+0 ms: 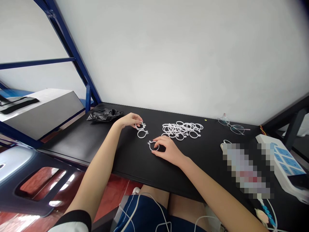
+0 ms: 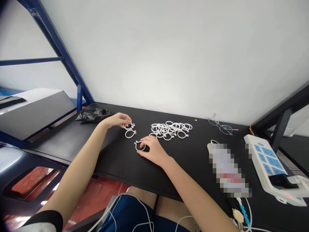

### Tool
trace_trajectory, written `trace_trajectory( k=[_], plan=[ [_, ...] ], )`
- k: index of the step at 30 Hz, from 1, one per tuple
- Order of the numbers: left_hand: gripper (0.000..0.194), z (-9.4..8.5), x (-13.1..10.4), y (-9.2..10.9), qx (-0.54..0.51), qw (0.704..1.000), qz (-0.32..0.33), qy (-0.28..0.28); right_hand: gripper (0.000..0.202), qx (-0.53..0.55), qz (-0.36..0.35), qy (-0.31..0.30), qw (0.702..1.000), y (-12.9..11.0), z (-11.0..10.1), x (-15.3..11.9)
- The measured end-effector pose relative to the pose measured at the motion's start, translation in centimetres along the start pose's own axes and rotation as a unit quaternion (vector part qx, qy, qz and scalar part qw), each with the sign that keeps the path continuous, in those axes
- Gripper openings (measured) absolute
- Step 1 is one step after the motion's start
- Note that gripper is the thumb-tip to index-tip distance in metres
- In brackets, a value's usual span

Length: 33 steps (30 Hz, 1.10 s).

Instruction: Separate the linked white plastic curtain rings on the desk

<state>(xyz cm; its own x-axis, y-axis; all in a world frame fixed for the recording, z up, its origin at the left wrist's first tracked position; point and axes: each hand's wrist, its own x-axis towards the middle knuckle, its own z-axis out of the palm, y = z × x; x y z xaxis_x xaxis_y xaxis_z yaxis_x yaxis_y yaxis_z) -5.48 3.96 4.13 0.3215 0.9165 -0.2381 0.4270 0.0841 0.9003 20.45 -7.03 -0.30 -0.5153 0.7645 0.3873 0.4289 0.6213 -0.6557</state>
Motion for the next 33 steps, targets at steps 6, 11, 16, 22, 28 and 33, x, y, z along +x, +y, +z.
trace_trajectory(
  k=[6, 11, 16, 22, 28, 33],
  plan=[
    [0.022, 0.0, 1.0, -0.9, 0.046, 0.997, 0.016, 0.054, 0.013, 0.000, 0.004, -0.004, 1.000, -0.4, -0.1, 0.1],
    [0.024, -0.4, 1.4, -1.6, 0.156, 0.982, 0.040, 0.095, 0.013, 0.000, 0.004, -0.006, 1.000, -0.5, -0.2, 0.1],
    [0.033, -0.6, 1.6, -2.0, 0.187, 0.978, 0.032, 0.083, 0.014, 0.001, 0.007, -0.005, 1.000, -0.4, -0.2, 0.1],
    [0.022, -0.1, 1.8, -1.9, 0.244, 0.964, 0.051, 0.089, 0.014, -0.002, 0.001, 0.000, 1.000, -0.4, -0.1, 0.1],
    [0.023, -0.7, 1.5, -1.8, 0.258, 0.958, 0.073, 0.097, 0.013, -0.001, -0.005, 0.000, 1.000, -0.3, -0.1, 0.1],
    [0.030, -0.7, 0.4, -0.7, 0.190, 0.975, 0.102, -0.055, 0.013, -0.004, -0.004, 0.002, 1.000, -0.2, -0.1, 0.1]
  ],
)
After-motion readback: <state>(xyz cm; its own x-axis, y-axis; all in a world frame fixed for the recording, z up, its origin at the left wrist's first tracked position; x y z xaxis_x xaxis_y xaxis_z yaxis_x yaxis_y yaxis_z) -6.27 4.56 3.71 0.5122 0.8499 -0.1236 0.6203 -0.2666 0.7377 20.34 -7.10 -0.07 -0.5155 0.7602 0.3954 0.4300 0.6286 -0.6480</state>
